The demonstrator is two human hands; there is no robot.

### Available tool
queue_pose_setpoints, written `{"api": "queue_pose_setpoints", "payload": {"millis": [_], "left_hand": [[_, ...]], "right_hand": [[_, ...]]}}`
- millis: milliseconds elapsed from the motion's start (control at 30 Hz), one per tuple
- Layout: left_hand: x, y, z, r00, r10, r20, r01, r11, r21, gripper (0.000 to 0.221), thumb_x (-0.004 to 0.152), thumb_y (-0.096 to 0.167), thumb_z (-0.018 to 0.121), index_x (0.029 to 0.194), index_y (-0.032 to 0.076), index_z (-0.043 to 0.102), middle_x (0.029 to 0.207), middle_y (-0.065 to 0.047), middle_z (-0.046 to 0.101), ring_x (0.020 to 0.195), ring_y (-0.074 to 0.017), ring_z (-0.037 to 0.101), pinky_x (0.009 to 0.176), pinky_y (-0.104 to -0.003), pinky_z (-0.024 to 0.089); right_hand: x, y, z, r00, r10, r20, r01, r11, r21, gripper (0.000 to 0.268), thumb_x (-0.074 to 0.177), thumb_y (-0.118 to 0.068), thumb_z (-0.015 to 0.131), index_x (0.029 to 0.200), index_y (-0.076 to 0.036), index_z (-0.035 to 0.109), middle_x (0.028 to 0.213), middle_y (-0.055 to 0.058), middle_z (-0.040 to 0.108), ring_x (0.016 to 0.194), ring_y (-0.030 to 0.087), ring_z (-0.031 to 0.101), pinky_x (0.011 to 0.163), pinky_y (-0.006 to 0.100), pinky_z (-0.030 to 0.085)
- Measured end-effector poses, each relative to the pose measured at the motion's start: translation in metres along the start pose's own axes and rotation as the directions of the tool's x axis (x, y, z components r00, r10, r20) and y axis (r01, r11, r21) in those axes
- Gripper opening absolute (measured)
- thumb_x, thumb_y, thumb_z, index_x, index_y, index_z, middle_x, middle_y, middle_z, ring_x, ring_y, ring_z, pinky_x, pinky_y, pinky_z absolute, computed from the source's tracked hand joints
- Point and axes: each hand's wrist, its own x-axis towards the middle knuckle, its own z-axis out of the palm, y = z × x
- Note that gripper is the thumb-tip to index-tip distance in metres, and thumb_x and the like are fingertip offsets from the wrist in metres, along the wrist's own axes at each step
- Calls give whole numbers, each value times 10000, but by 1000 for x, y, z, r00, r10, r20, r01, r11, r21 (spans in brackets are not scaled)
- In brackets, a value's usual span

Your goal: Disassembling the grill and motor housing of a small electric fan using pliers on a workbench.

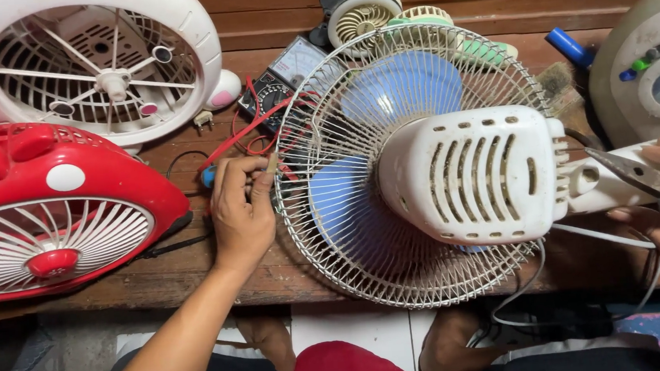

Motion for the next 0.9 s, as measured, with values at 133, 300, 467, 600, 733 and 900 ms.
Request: {"api": "queue_pose_setpoints", "payload": {"millis": [133,300,467,600,733,900], "left_hand": [[5,-3,1,994,95,-55,-87,988,129,224,1097,227,532,1049,40,644,989,-108,618,885,-298,588,799,-410,469],[4,-7,3,988,145,-57,-133,975,178,230,1104,234,546,1004,43,626,963,-85,623,883,-297,600,782,-426,479],[6,-12,5,987,160,20,-161,970,180,215,1109,192,520,972,27,537,939,-94,553,878,-283,528,755,-425,457],[8,-13,7,989,141,38,-145,979,143,252,1112,214,485,951,19,481,928,-108,507,841,-278,516,718,-428,463],[11,-16,6,983,164,81,-170,982,84,267,1109,176,441,887,27,428,871,-104,472,814,-265,478,720,-416,428],[13,-20,5,982,140,124,-140,990,-10,283,1107,186,431,869,34,427,864,-100,455,848,-259,486,811,-393,444]], "right_hand": [[0,-28,-7,995,-70,-68,69,997,-19,605,856,17,791,1403,162,577,1477,348,511,1357,440,548,1192,489,432],[3,-45,-11,992,-68,-105,66,998,-23,579,858,2,824,1383,145,626,1436,319,543,1333,406,585,1169,463,479],[5,-49,-13,982,-137,-128,126,987,-96,558,857,-85,853,1345,112,668,1396,300,616,1331,392,594,1182,463,474],[6,-42,-11,983,-129,-130,118,989,-90,574,812,-31,851,1339,110,673,1382,299,603,1316,389,598,1180,475,490],[5,-41,-8,981,-89,-172,83,996,-46,580,784,-61,857,1319,81,684,1371,273,627,1305,355,599,1205,443,461],[8,-47,-10,978,-95,-184,89,995,-41,565,767,-45,843,1302,58,692,1336,234,648,1290,335,600,1192,434,468]]}}
